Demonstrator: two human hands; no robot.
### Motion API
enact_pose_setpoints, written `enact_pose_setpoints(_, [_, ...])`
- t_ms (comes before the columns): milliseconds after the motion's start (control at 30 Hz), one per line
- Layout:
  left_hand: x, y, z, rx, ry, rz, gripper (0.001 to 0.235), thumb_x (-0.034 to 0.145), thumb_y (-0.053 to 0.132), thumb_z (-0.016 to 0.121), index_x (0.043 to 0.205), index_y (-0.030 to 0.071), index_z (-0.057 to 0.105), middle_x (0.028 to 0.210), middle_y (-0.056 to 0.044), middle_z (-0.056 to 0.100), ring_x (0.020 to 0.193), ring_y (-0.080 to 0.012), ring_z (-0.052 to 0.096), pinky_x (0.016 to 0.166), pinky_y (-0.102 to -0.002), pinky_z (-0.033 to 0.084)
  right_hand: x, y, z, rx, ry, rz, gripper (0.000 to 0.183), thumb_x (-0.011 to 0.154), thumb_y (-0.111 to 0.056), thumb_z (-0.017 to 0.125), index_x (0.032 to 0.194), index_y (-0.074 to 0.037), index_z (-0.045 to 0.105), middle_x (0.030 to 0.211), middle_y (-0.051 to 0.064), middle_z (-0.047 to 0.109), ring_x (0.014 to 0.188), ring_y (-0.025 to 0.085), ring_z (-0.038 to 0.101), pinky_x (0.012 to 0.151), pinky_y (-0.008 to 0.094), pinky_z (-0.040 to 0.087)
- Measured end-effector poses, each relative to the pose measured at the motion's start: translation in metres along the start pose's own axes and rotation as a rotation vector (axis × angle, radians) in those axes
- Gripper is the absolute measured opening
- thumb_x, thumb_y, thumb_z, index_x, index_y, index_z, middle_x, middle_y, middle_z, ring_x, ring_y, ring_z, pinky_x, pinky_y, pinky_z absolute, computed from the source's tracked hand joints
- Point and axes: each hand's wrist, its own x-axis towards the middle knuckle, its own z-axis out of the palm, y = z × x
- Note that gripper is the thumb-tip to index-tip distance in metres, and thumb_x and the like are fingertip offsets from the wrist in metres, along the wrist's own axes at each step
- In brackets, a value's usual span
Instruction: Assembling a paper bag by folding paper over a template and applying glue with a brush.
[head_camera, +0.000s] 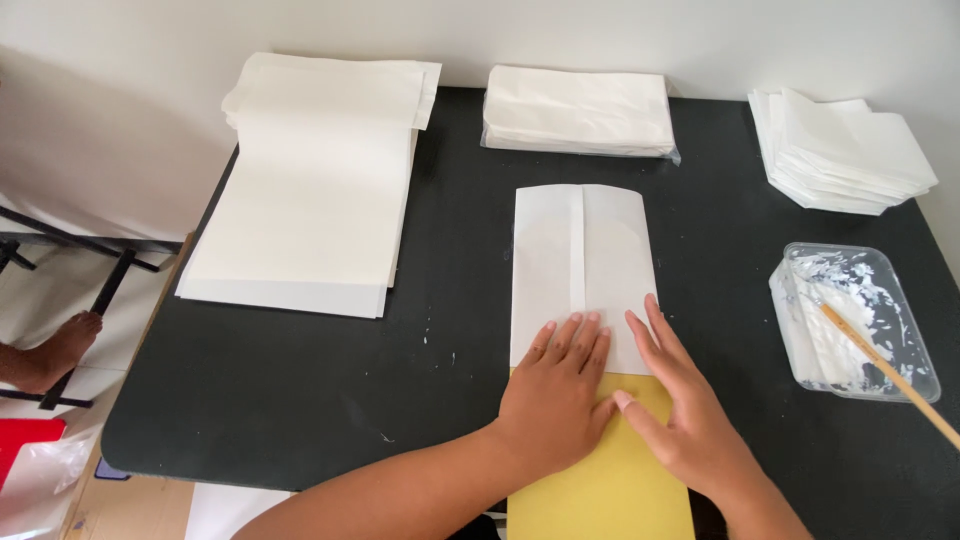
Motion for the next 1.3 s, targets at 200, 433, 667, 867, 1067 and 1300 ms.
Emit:
enact_pose_setpoints(200, [0.004, 0.007, -0.012, -0.101, -0.076, -0.005, 0.072, 0.1, 0.035, 0.044, 0.163, 0.007, 0.024, 0.167, -0.021, 0.026, 0.156, -0.0375, 0.019, 0.125, -0.049, 0.015, 0.025, -0.035, 0.014, -0.35, -0.148, -0.416, 0.062, 0.101, -0.029, 0.054, 0.158, -0.01, 0.038, 0.164, 0.008, 0.041, 0.153, 0.03, 0.03, 0.124, 0.049, 0.016])
enact_pose_setpoints(433, [0.0, 0.005, 0.004, -0.113, -0.087, -0.034, 0.067, 0.101, 0.035, 0.044, 0.161, 0.01, 0.03, 0.164, -0.021, 0.032, 0.153, -0.0387, 0.024, 0.122, -0.052, 0.019, 0.078, -0.027, 0.033, -0.572, -0.373, -0.551, 0.053, 0.105, -0.039, 0.043, 0.152, -0.013, 0.049, 0.162, 0.003, 0.043, 0.155, 0.028, 0.021, 0.124, 0.051, 0.007])
enact_pose_setpoints(667, [0.001, 0.002, 0.009, -0.142, -0.031, -0.063, 0.057, 0.103, 0.035, 0.045, 0.154, 0.01, 0.046, 0.153, -0.022, 0.047, 0.145, -0.0403, 0.036, 0.115, -0.053, 0.029, 0.096, -0.03, 0.032, -0.66, -0.439, -0.416, 0.065, 0.104, -0.046, 0.046, 0.159, -0.014, 0.033, 0.167, 0.0, 0.03, 0.158, 0.025, 0.009, 0.124, 0.049, 0.002])
enact_pose_setpoints(867, [0.001, 0.001, 0.019, -0.074, 0.01, -0.025, 0.05, 0.104, 0.036, 0.05, 0.146, 0.011, 0.057, 0.142, -0.022, 0.058, 0.137, -0.0412, 0.044, 0.112, -0.052, 0.035, 0.101, -0.029, 0.035, -0.696, -0.414, -0.406, 0.072, 0.103, -0.051, 0.049, 0.161, -0.014, 0.026, 0.17, 0.001, 0.022, 0.158, 0.025, 0.004, 0.123, 0.049, -0.001])
enact_pose_setpoints(1067, [0.005, 0.003, 0.015, -0.112, -0.041, -0.081, 0.049, 0.103, 0.037, 0.051, 0.148, 0.017, 0.058, 0.146, -0.019, 0.056, 0.139, -0.0403, 0.044, 0.109, -0.054, 0.037, 0.104, -0.037, 0.036, -0.702, -0.455, -0.319, 0.07, 0.103, -0.048, 0.047, 0.161, -0.015, 0.026, 0.17, -0.002, 0.021, 0.158, 0.023, 0.004, 0.125, 0.047, -0.002])
enact_pose_setpoints(1300, [-0.001, 0.001, 0.014, -0.099, 0.11, 0.03, 0.062, 0.104, 0.046, 0.05, 0.143, -0.001, 0.061, 0.137, -0.02, 0.066, 0.133, -0.0354, 0.057, 0.123, -0.046, 0.033, 0.147, -0.033, 0.035, -0.813, -0.428, -0.238, 0.071, 0.104, -0.056, 0.025, 0.163, -0.018, 0.017, 0.172, -0.004, 0.013, 0.159, 0.023, -0.001, 0.126, 0.048, -0.005])
